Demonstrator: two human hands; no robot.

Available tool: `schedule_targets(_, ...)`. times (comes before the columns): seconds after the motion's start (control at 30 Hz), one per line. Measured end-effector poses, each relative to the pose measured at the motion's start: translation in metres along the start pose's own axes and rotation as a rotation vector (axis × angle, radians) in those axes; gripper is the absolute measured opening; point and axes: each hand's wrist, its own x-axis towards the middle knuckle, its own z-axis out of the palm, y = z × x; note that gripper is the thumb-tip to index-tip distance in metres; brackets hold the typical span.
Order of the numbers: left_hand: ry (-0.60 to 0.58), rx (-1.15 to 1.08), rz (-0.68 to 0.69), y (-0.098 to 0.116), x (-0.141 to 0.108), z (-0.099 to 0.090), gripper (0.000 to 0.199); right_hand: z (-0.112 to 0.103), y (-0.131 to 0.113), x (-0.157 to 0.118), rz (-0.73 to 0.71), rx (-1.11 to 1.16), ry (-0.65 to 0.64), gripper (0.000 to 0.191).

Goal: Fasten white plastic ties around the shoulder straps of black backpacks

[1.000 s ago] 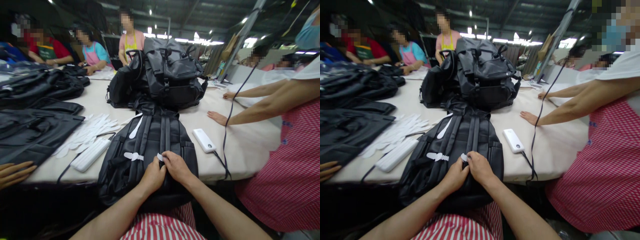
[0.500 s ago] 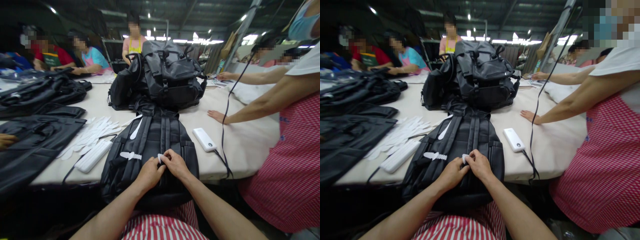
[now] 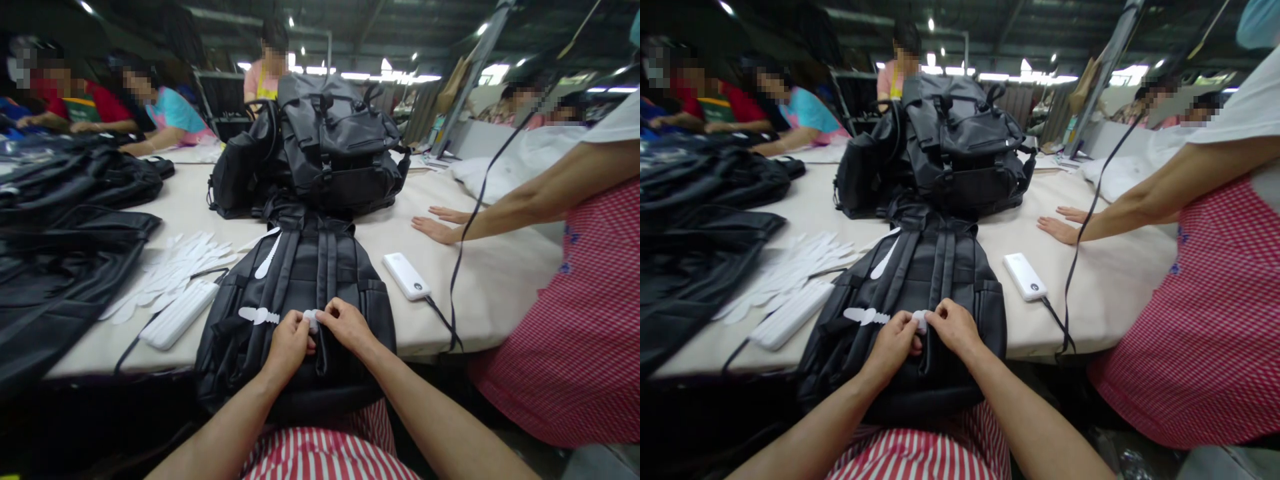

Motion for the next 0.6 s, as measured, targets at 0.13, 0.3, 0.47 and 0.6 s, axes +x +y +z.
schedule_targets(0.13,0.000,-0.020,0.043,-0.003,0.002,-0.002,0.019,-0.002,0.001,0.003,-0.014,0.043,-0.046,0.027)
schedule_targets(0.3,0.003,-0.040,0.029,-0.003,0.006,-0.002,0.017,-0.009,-0.003,0.002,-0.045,0.121,-0.156,0.024)
schedule_targets(0.47,-0.015,-0.036,0.051,0.002,0.005,-0.001,0.017,-0.014,-0.005,-0.002,-0.078,0.129,-0.186,0.022)
schedule_targets(0.6,-0.022,-0.016,0.074,0.004,0.002,-0.001,0.018,-0.012,-0.001,-0.001,-0.041,0.180,-0.187,0.018)
